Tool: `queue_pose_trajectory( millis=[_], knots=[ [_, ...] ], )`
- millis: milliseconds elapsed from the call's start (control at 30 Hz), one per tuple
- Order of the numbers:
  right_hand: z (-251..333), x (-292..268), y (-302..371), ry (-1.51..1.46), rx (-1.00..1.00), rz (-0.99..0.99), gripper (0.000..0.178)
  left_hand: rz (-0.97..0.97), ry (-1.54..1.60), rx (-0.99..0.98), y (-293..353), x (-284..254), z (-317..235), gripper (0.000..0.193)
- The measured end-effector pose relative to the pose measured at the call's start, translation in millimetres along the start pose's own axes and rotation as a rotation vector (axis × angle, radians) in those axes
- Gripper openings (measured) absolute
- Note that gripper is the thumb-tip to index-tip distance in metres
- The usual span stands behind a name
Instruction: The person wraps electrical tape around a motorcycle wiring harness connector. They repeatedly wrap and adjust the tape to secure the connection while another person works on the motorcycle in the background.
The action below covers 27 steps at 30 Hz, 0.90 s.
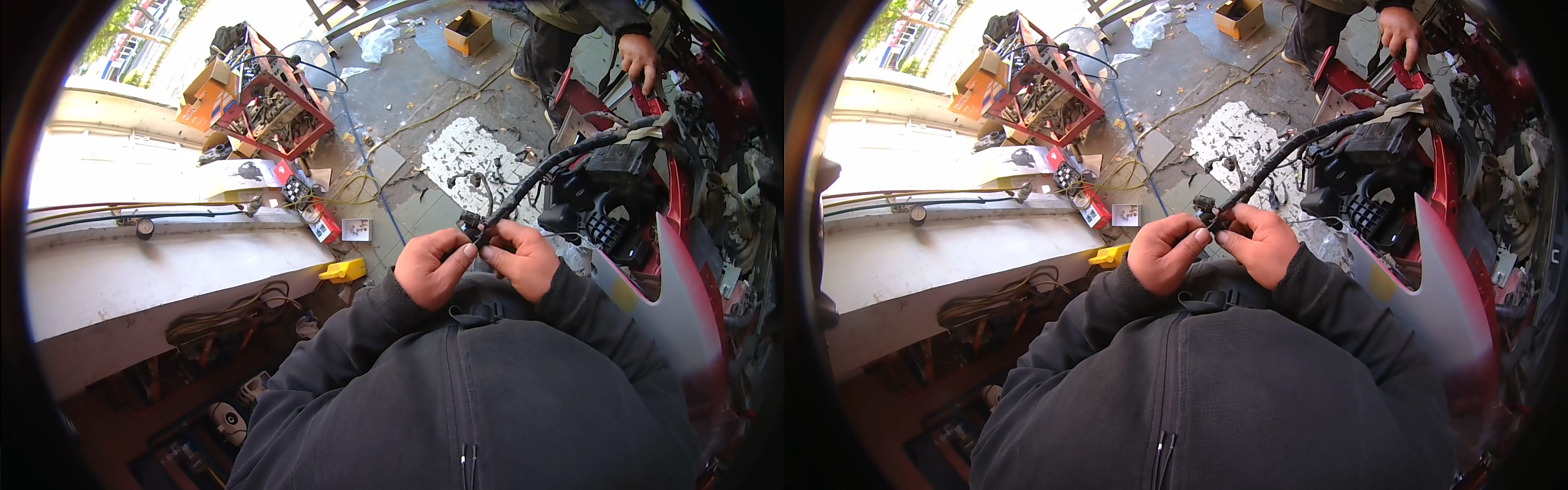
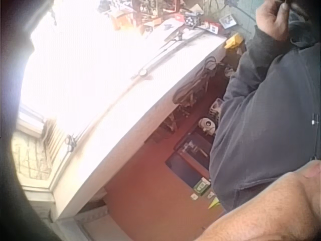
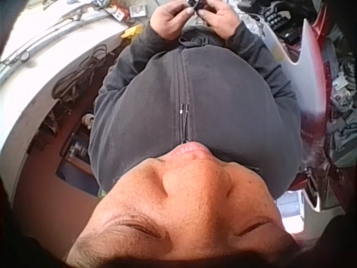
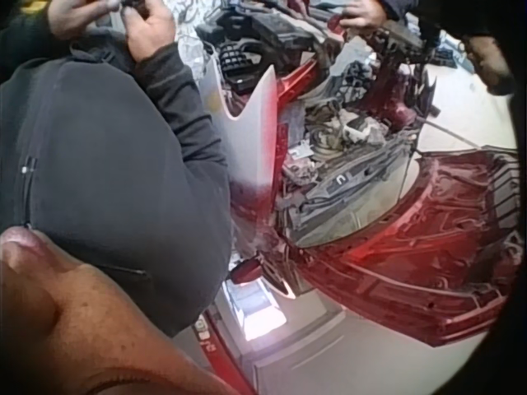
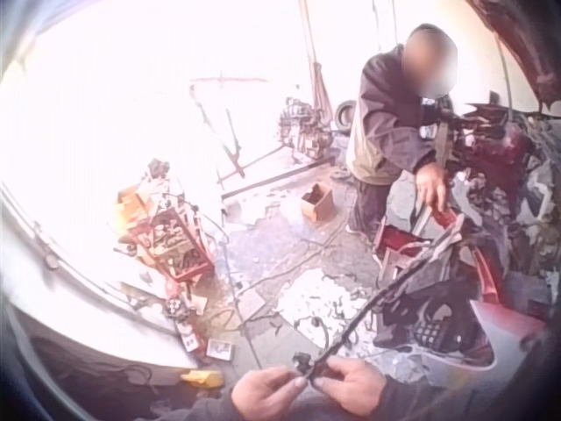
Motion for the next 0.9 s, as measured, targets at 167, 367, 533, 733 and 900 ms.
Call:
queue_pose_trajectory(
  millis=[167, 367, 533, 733, 900],
  knots=[
    [13, 10, 7, 0.084, -0.255, -0.322, 0.016, -0.104, -0.086, 0.190, -1, -1, -2, 0.016],
    [35, 7, 12, 0.261, -0.482, -0.343, 0.019, -0.056, -0.152, 0.150, 1, -2, -2, 0.010],
    [59, 6, 11, 0.073, -0.206, -0.063, 0.041, -0.117, -0.467, 0.370, 2, -2, -18, 0.014],
    [67, -8, 3, -0.147, 0.278, 0.185, 0.049, -0.054, -0.661, 0.501, -4, 2, -19, 0.019],
    [59, -9, -2, -0.455, 0.322, 0.298, 0.048, 0.008, -0.798, 0.540, -6, 4, -12, 0.023]
  ],
)
Point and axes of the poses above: each hand's wrist, its own y-axis away from the middle knuckle, its own x-axis out of the palm, z = x × y, the point moved 3 cm from there along -y, towards the middle knuckle, and after that the axes turned 12 degrees about x, right-handed, at the moved point
